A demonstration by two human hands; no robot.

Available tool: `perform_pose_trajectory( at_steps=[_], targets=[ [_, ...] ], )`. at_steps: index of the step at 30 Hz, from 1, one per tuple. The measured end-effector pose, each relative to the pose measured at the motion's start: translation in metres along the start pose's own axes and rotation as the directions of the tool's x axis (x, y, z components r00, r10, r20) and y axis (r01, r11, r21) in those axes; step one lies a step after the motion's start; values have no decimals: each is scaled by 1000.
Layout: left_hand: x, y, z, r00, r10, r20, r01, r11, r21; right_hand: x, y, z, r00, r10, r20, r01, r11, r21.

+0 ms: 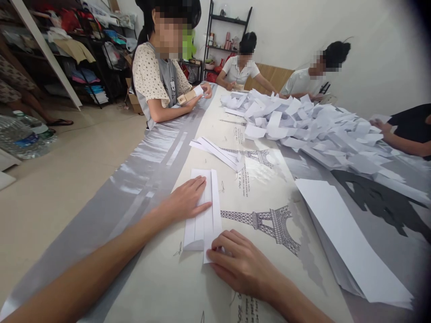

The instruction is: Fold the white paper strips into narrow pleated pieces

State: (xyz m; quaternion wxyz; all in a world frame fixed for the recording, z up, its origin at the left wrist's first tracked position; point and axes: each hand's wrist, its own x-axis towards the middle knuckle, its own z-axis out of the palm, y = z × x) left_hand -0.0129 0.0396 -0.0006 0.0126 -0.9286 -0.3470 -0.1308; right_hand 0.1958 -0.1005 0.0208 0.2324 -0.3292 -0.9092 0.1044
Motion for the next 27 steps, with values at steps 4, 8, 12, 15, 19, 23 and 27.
perform_pose_trajectory(
  at_steps=[4,8,12,15,19,23,27],
  targets=[
    [0,2,-3,1000,-10,11,10,1000,-11,0,1,6,998,68,-5,-67,996,66],
    [0,2,-3,1000,-22,15,22,1000,-17,0,6,11,994,112,-6,-109,981,157],
    [0,2,-2,1000,-22,19,22,1000,-18,3,10,13,987,157,-14,-149,957,248],
    [0,2,-4,999,-15,28,15,1000,-2,5,13,13,987,159,-8,-150,945,290],
    [-1,2,-6,1000,-10,26,10,1000,13,5,13,11,992,128,-17,-116,942,313],
    [-1,2,-3,1000,-21,23,21,1000,7,4,11,12,991,122,-51,-101,947,304],
    [-1,1,-1,999,-29,21,30,999,-37,1,10,15,992,112,-64,-88,950,301]
  ],
)
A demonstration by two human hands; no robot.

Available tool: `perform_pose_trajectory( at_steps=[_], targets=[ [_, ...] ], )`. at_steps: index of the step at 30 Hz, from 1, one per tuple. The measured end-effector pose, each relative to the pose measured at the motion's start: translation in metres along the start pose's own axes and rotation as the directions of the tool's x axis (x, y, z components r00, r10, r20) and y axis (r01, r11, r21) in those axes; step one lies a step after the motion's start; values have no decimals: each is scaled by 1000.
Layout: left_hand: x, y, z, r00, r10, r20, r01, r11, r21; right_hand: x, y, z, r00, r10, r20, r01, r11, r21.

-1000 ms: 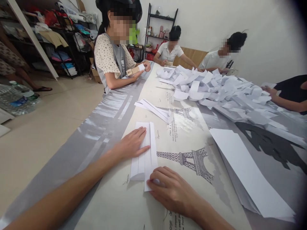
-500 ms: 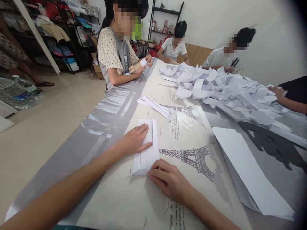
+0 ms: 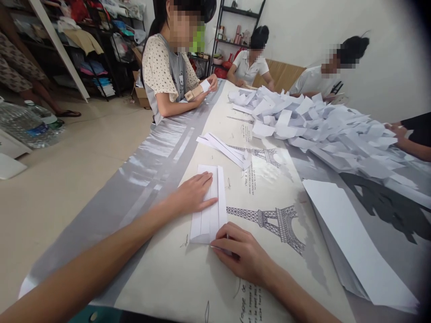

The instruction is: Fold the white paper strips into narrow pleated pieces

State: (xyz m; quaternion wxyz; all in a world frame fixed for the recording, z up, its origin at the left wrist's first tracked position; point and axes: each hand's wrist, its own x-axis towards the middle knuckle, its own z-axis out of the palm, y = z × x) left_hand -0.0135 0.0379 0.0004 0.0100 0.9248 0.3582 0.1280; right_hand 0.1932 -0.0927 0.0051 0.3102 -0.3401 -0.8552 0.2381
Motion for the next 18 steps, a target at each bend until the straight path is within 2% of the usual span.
perform_pose_trajectory(
  at_steps=[4,10,15,18],
  targets=[
    [0,1,-2,1000,2,10,-2,1000,-12,-2,-2,1,999,43,15,-43,999,23],
    [0,1,-3,1000,9,-15,-9,1000,-9,2,-7,-1,980,194,49,-198,977,74],
    [0,1,-3,1000,5,16,-5,1000,5,12,-6,-7,918,378,121,-386,921,51],
    [0,1,-4,1000,7,17,-7,1000,3,19,-6,-11,887,438,145,-449,892,52]
  ],
)
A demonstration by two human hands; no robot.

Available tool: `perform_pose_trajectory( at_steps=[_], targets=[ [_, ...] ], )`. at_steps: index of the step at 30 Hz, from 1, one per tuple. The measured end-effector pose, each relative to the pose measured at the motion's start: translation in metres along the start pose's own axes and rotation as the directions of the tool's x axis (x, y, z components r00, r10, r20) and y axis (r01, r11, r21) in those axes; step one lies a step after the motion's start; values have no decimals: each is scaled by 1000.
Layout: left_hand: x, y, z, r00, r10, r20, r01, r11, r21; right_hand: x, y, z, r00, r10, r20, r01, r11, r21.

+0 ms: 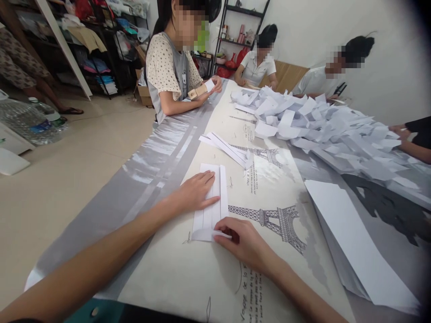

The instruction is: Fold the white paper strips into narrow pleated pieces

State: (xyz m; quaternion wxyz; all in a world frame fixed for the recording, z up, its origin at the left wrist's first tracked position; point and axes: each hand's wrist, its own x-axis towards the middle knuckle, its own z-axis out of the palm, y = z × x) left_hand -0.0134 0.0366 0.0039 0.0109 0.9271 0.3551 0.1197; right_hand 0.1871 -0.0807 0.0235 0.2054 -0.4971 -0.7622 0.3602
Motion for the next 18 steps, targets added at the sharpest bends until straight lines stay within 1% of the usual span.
perform_pose_trajectory(
  at_steps=[4,8,13,16,18],
  targets=[
    [0,0,1,1000,0,3,0,1000,13,4,-3,-2,1000,6,2,-6,1000,-8],
    [0,-1,1,1000,5,-25,-6,1000,-18,2,0,1,999,-4,-47,5,1000,22],
    [-1,-1,1,1000,6,-22,-7,1000,-22,-3,4,7,995,-13,-98,19,998,57],
    [-1,-1,2,998,25,-58,-26,999,-23,-4,4,9,992,-15,-124,17,1000,14],
    [1,0,3,994,57,-97,-59,998,-15,-4,4,8,989,-21,-143,14,999,-49]
  ],
)
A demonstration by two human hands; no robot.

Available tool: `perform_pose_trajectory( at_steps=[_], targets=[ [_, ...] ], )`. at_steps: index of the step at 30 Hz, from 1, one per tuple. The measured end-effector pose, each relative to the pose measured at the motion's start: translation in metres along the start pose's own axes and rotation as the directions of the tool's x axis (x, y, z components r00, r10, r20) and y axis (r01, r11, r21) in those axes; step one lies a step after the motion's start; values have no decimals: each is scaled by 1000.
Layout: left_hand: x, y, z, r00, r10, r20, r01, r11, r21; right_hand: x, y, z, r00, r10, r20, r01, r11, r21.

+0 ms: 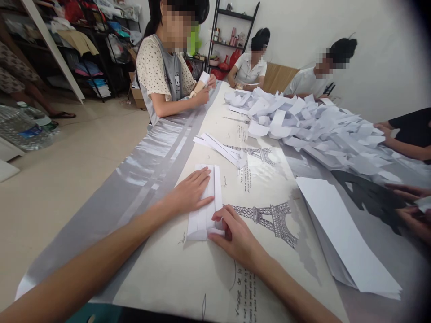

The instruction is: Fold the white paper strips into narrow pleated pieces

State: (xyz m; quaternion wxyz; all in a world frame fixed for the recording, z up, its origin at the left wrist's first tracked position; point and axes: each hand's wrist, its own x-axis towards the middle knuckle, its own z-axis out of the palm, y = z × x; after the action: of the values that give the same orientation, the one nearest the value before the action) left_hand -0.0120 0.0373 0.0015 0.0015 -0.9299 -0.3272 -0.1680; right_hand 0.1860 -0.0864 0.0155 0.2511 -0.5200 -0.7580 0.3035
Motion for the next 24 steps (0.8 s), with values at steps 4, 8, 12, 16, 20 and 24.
perform_pose_trajectory(
  at_steps=[4,8,12,16,20,24],
  targets=[
    [3,4,-6,998,51,-48,-51,999,-13,2,1,-5,999,6,-36,-10,993,-116],
    [-2,9,-25,997,64,-31,-70,968,-240,3,4,-7,997,53,-51,-59,991,-122],
    [-11,11,-36,963,237,129,-159,885,-438,3,8,-3,998,8,-61,-15,994,-113],
    [-12,11,-30,959,237,157,-147,884,-443,1,8,0,995,-10,-103,-2,993,-119],
    [-9,11,-25,957,214,193,-109,890,-444,-7,5,-6,995,48,-88,-54,997,-63],
    [-8,10,-26,951,210,229,-89,890,-448,-13,2,-14,986,168,-25,-167,986,15]
  ],
)
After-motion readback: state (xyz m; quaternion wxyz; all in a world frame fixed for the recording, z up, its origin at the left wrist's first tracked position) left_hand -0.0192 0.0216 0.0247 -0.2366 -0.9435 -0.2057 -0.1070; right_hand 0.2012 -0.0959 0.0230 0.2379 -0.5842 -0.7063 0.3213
